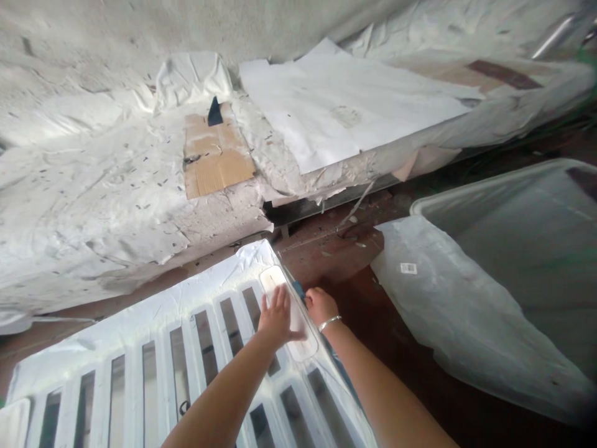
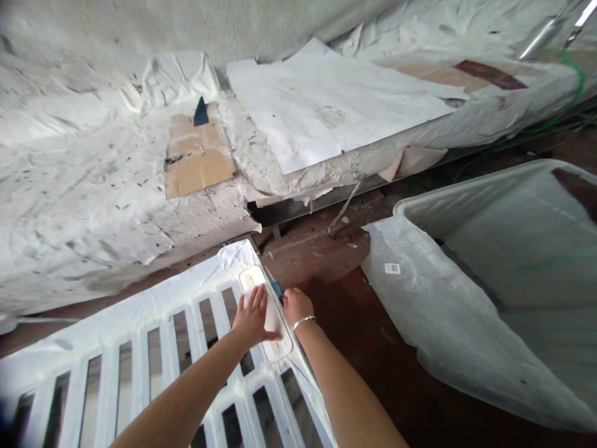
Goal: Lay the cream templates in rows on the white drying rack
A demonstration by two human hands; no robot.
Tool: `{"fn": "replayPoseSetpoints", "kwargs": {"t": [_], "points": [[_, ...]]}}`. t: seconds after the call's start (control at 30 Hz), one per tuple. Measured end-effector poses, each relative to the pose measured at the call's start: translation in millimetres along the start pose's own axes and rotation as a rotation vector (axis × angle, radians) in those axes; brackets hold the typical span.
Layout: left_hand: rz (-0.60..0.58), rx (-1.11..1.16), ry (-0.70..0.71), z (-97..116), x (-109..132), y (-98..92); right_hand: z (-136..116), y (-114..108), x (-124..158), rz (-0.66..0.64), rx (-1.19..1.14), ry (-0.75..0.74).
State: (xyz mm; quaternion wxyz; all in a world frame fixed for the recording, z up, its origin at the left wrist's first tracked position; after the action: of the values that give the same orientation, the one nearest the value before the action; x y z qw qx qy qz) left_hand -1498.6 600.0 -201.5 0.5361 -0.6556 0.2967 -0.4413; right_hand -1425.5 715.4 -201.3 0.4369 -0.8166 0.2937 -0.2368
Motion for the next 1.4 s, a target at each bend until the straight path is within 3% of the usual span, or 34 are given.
{"fn": "replayPoseSetpoints", "kwargs": {"t": [0.1, 0.23, 0.43, 0.57, 0.8, 0.97, 1.07, 1.17, 1.23, 1.33, 1.4], "points": [[0.007, 0.0, -0.016, 0, 2, -2.1, 3, -2, 0, 0.046, -0.116, 0.019], [-0.012, -0.001, -0.026, 1, 4, -5.4, 16, -7, -23, -0.023, -0.345, 0.069], [0.022, 0.004, -0.018, -2, 4, -4.0, 5, 0, -65, -0.226, -0.37, -0.02], [0.025, -0.01, -0.022, -4, 0, -9.2, -3, 13, -71, -0.231, -0.379, 0.034], [-0.016, -0.068, -0.001, 2, -6, -19.3, 14, 27, -56, -0.221, -0.385, 0.13], [-0.15, -0.111, -0.045, 9, -11, -31.3, 32, 6, -23, -0.084, -0.273, 0.171], [-0.147, -0.005, -0.085, 10, -4, -35.7, 26, -13, 15, 0.023, -0.166, 0.078], [0.038, 0.174, -0.145, 12, 28, -38.1, 5, -24, 40, 0.14, 0.044, -0.175], [0.149, 0.297, -0.218, 15, 71, -32.8, -15, -21, 44, 0.186, 0.187, -0.368], [0.101, 0.479, -0.257, 23, 164, -5.5, -47, -3, 33, 0.162, 0.3, -0.547], [0.024, 0.581, -0.303, 23, 237, 19.2, -61, 14, 20, 0.093, 0.318, -0.549]]}}
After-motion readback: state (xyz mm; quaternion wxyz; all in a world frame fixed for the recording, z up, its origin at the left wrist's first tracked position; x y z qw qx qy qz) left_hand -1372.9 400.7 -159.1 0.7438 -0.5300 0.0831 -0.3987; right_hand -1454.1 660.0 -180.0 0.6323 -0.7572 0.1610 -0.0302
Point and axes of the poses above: each hand's wrist, its own x-axis away from the middle knuckle, its own y-axis out of the palm, z = x × y, the point moved 5 cm from there along -x, towards the middle knuckle, and after that the axes turned 8 degrees about z, right-handed, at the moved point
